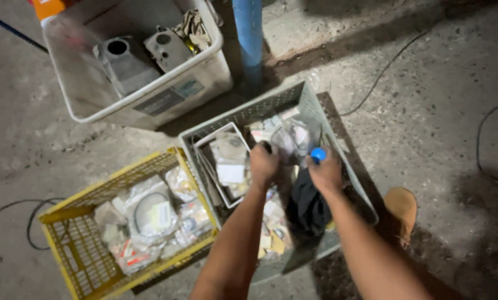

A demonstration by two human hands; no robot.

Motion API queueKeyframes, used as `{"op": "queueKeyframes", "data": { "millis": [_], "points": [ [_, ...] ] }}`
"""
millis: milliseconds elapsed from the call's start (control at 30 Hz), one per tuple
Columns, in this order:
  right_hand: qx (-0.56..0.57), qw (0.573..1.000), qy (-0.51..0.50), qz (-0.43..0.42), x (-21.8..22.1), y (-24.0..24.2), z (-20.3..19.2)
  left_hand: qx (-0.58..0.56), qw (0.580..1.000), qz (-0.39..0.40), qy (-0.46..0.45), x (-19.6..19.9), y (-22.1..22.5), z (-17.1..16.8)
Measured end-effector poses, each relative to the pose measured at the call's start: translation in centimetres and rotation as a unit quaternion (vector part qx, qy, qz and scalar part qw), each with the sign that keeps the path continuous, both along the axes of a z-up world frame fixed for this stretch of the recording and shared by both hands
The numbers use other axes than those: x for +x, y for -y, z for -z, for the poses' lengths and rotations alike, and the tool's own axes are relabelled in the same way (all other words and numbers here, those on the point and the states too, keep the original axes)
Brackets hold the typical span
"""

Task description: Sorting through various small motorcycle components and gaskets stored in plastic crates on the floor.

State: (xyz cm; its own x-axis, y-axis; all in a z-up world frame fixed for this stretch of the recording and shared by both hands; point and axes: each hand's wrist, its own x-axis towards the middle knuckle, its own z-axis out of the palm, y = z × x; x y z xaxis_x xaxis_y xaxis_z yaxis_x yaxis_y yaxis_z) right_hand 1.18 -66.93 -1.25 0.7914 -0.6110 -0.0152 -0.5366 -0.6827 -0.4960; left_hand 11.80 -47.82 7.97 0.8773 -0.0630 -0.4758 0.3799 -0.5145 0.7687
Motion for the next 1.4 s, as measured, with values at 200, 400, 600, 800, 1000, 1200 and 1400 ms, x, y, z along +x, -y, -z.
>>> {"op": "queueKeyframes", "data": {
  "millis": [200, 400, 600, 800, 1000, 1200, 1400],
  "points": [
    [0.024, 0.987, -0.158, 0.002, 6.0, 1.9, 0.2, 0.006, 0.999, 0.044, -0.011, 0.6, -0.5, 0.1],
    [0.066, 0.988, -0.139, -0.018, 6.9, -0.3, -5.2, -0.032, 0.999, 0.019, 0.031, 0.6, -0.2, 3.2],
    [0.173, 0.975, -0.124, -0.06, 3.1, -2.3, -9.7, -0.096, 0.949, 0.058, 0.293, -3.4, -4.4, -8.2],
    [0.323, 0.942, -0.062, -0.068, -2.5, -4.0, -5.7, 0.012, 0.971, 0.14, 0.191, -11.3, -12.3, -16.1],
    [0.399, 0.896, -0.1, -0.168, -8.9, -15.1, -22.3, 0.12, 0.959, 0.125, 0.225, -19.8, -19.8, -23.9],
    [0.505, 0.827, -0.113, -0.22, -14.7, -14.8, -14.1, -0.03, 0.955, -0.007, 0.297, -26.5, -25.9, -28.3],
    [0.552, 0.796, -0.046, -0.242, -19.5, -22.9, -29.0, -0.315, 0.925, -0.177, -0.119, -30.8, -27.8, -29.6]
  ]
}}
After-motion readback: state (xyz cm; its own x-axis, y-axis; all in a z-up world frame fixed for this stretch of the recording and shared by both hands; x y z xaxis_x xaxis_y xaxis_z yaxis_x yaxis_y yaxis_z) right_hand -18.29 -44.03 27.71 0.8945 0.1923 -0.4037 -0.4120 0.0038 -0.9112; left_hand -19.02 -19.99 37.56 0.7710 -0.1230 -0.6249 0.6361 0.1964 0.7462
